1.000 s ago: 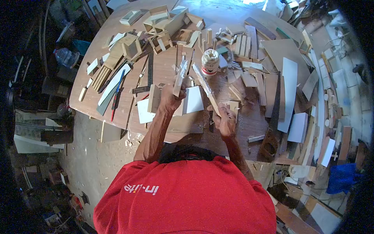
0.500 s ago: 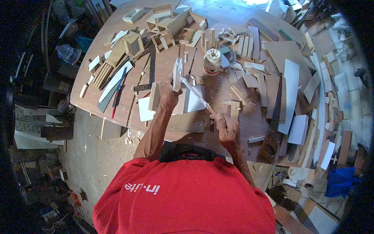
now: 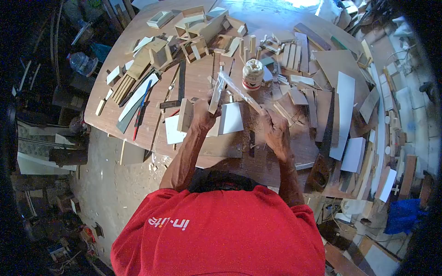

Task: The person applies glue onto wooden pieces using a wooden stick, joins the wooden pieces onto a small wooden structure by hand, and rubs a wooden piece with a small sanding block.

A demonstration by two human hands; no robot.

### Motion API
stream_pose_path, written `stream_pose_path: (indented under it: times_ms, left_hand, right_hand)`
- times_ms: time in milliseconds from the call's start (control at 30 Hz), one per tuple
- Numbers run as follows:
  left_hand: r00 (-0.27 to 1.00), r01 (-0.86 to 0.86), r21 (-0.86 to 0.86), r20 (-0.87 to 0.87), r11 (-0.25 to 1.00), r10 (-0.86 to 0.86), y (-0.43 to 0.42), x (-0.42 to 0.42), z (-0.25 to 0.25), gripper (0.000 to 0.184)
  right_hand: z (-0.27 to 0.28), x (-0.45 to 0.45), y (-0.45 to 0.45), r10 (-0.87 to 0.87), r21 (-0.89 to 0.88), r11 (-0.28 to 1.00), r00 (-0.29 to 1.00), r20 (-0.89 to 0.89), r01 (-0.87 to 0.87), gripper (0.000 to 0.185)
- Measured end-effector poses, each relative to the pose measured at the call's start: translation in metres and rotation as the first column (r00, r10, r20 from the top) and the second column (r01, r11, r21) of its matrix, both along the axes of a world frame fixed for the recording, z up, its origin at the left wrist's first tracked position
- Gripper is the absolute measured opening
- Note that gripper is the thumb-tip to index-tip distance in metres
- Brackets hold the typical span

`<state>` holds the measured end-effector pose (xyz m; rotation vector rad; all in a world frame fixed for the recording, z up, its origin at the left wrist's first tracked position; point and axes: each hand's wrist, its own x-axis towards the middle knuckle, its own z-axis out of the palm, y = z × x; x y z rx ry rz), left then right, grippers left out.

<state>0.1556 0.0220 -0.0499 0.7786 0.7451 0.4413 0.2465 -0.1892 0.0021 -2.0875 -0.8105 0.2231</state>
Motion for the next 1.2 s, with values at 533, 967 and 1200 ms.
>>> stream_pose_path:
  times_ms: [533,967,1200]
  left_hand:
    - [0.999,0.005,-0.127,0.049,0.992,0.001,0.003,0.007,-0.008,0.020]
    - [0.988,0.060,-0.158,0.148,0.986,-0.036,0.005,-0.002,-0.013,0.021]
    - [0.992,0.014,-0.128,0.124,0.992,0.002,-0.001,0.000,0.002,0.024]
  right_hand:
    - [-0.012,-0.011,-0.020,-0.040,0.174,0.982,0.986,-0.162,0.068,0.037]
    - [-0.008,-0.011,-0.023,-0.072,0.161,0.975,0.904,-0.421,0.152,0.036]
    - [-0.012,-0.013,-0.011,-0.027,0.184,0.976,0.901,-0.432,0.118,0.036]
